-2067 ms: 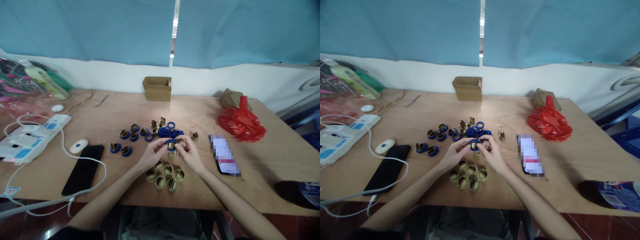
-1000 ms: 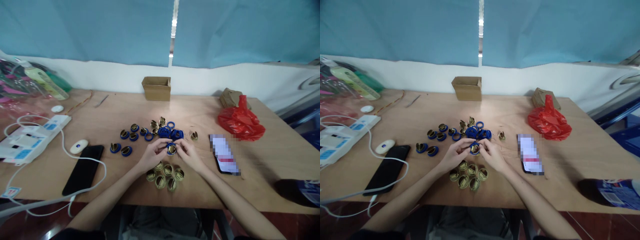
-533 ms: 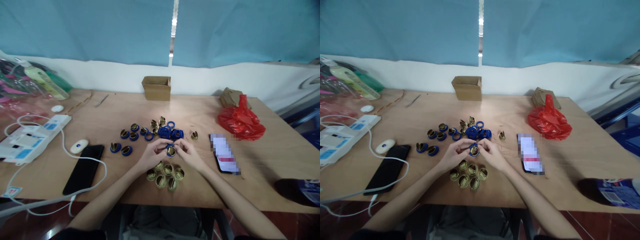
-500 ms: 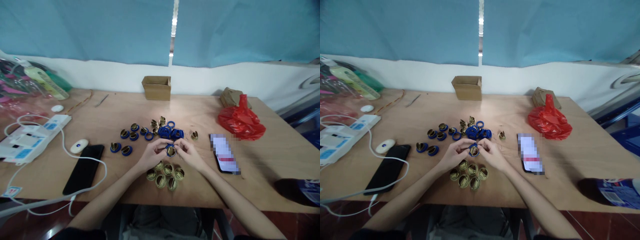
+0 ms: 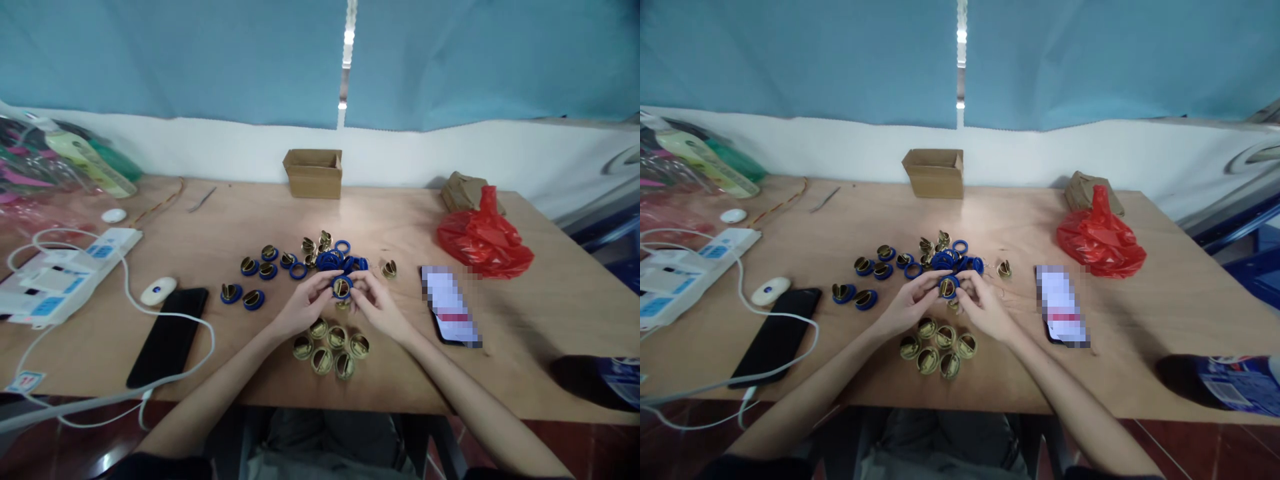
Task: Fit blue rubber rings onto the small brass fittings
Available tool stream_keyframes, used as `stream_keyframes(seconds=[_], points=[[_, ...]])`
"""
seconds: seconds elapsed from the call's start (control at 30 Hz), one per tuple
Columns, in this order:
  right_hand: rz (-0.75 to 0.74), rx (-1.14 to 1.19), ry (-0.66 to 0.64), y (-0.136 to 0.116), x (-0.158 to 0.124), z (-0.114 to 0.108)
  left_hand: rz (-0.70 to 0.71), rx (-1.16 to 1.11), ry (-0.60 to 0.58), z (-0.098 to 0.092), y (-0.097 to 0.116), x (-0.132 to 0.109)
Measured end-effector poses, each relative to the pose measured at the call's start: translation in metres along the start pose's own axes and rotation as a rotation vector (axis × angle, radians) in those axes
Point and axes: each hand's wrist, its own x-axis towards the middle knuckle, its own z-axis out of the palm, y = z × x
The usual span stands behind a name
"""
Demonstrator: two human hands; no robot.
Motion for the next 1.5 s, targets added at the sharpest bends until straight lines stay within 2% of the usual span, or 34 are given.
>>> stream_keyframes(seconds=[0.1, 0.33, 0.73, 0.87, 1.1, 1.3, 1.5], points=[[-0.001, 0.005, 0.010, -0.001, 0.000, 0.000, -0.009, -0.024, -0.010, 0.000, -0.002, -0.001], [0.014, -0.013, 0.043, -0.003, 0.002, 0.001, -0.040, -0.106, 0.057, 0.003, -0.007, 0.000], [0.059, 0.043, 0.126, -0.003, 0.005, -0.001, -0.062, -0.017, 0.030, 0.005, -0.004, 0.001], [0.105, 0.131, 0.096, -0.006, 0.007, -0.002, -0.088, -0.020, 0.014, 0.006, -0.004, 0.000], [0.140, 0.231, 0.057, -0.009, 0.007, -0.007, -0.055, 0.021, 0.035, 0.006, -0.006, 0.000], [0.114, 0.196, 0.057, -0.011, 0.007, -0.008, 0.078, 0.226, 0.111, 0.004, 0.002, 0.001], [0.027, 0.073, -0.031, -0.016, 0.004, -0.007, 0.079, 0.068, 0.094, 0.004, -0.009, 0.000]])
